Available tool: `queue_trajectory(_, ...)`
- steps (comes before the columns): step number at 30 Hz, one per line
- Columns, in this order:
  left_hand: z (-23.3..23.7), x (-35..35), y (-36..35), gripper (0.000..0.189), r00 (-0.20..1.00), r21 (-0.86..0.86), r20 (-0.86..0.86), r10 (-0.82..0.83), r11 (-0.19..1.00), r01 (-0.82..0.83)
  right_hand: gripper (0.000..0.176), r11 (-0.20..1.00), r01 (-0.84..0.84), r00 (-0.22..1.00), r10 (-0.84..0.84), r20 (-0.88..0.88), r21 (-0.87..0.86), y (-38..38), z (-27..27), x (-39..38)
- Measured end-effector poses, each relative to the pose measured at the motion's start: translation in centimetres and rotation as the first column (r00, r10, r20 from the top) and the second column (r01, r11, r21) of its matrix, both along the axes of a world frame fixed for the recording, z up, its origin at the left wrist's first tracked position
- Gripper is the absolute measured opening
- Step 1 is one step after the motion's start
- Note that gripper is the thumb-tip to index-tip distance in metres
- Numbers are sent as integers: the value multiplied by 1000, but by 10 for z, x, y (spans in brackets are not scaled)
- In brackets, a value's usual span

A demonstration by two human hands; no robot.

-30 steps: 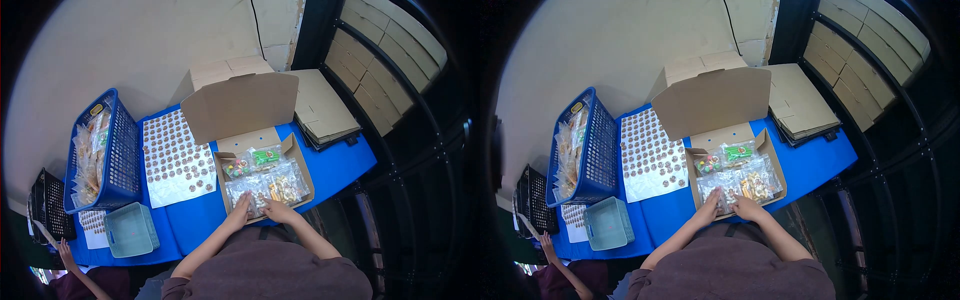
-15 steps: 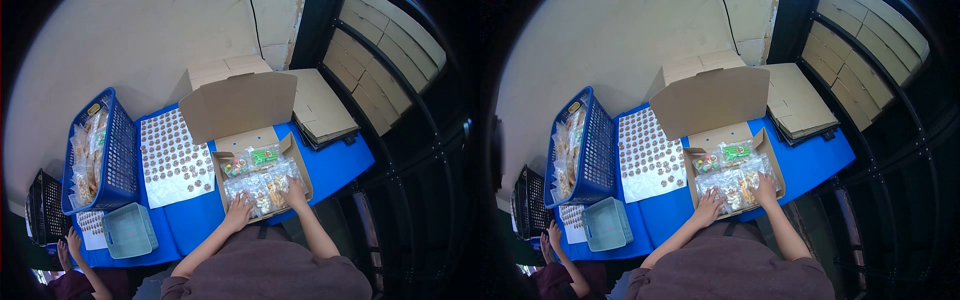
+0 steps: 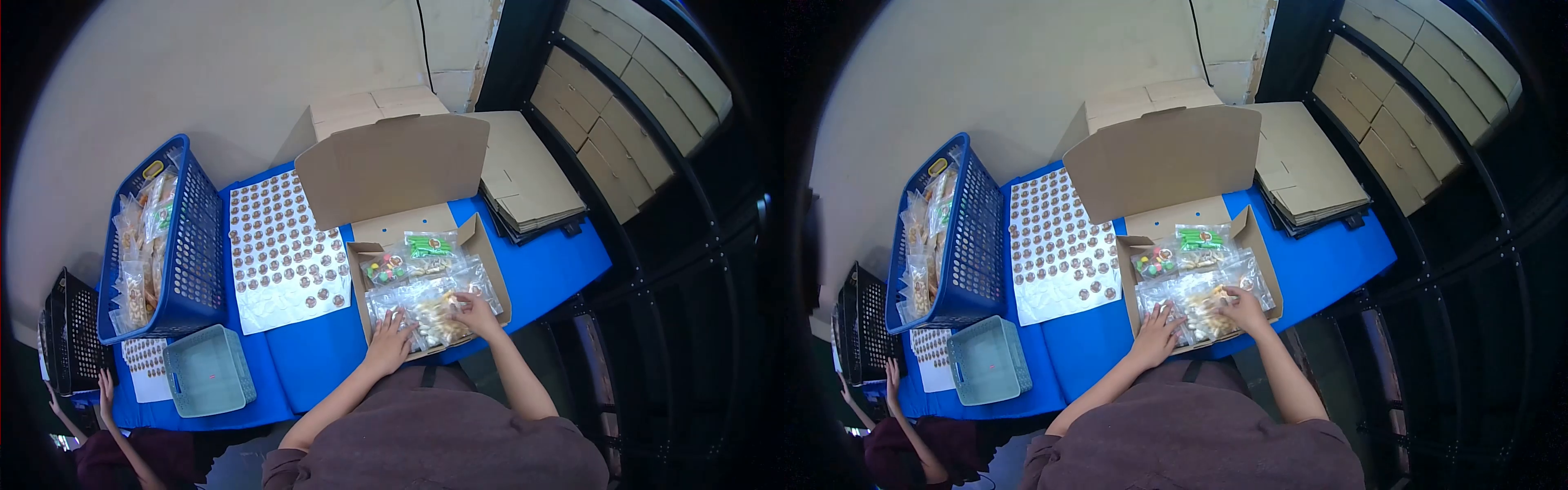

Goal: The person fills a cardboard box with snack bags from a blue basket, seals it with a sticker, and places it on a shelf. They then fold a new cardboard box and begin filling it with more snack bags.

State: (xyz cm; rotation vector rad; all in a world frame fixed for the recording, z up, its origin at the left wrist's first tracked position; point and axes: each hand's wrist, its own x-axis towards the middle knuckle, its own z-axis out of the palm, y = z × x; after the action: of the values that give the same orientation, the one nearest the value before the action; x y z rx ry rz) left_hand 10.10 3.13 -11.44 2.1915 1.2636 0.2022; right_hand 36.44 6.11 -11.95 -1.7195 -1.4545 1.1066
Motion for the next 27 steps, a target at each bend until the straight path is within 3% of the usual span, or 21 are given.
queue_trajectory(2, 1, 0, 1, 42, 1000, 1, 1, 8, 1000, -8, 54, 987, -62, 958, 17, 287, 150, -3, -4, -4)
queue_trajectory(4, 1, 0, 0, 42, 1000, 1, 19, 20, 1000, -20, 50, 989, -31, 951, -15, 309, 144, -3, 7, -5)
queue_trajectory(6, 0, 0, -1, 42, 1000, 5, 17, 22, 1000, -22, 43, 922, -69, 722, -218, 657, 381, -2, 18, -7)
queue_trajectory(7, 0, 0, 0, 42, 1000, 14, 15, 18, 1000, -18, 43, 921, -71, 723, -218, 656, 383, -2, 22, -6)
queue_trajectory(8, 0, 0, 0, 42, 1000, 17, 14, 19, 1000, -19, 43, 993, -13, 786, -64, 615, 120, -2, 26, -4)
queue_trajectory(9, 1, -1, 0, 41, 1000, 7, -5, 11, 1000, -11, 43, 987, 17, 847, 69, 527, -157, -1, 31, -4)
queue_trajectory(10, 3, -1, 0, 41, 1000, -3, -24, 5, 1000, -5, 43, 988, 14, 847, 68, 526, -152, 0, 37, -5)
queue_trajectory(12, 3, 0, 1, 40, 1000, 5, -23, 12, 1000, -12, 44, 936, -17, 851, 198, 486, -352, 3, 47, -10)
queue_trajectory(13, 3, 0, 1, 40, 1000, 5, -21, 11, 1000, -11, 44, 937, -17, 853, 196, 484, -348, 3, 44, -12)
queue_trajectory(15, 4, 0, 1, 40, 1000, 11, -11, 13, 1000, -13, 43, 994, -60, 847, 96, 523, -86, 6, 37, -19)
queue_trajectory(16, 5, 0, 0, 40, 1000, 13, 0, 18, 1000, -18, 43, 995, -61, 847, 95, 523, -83, 11, 36, -24)
queue_trajectory(18, 5, 0, -2, 39, 998, 31, 47, 44, 998, -46, 40, 987, -108, 779, 9, 627, 120, 26, 34, -38)
queue_trajectory(24, 17, 0, -1, 37, 986, 31, 141, 89, 995, -94, 47, 930, -368, 593, 243, 767, -9, 86, 16, -57)
queue_trajectory(25, 20, -1, -1, 36, 982, 43, 175, 76, 995, -85, 47, 927, -376, 592, 246, 767, -7, 92, 2, -56)
queue_trajectory(27, 26, -5, 1, 36, 975, 58, 211, 76, 994, -90, 50, 933, -348, 726, 207, 656, 90, 100, -20, -52)
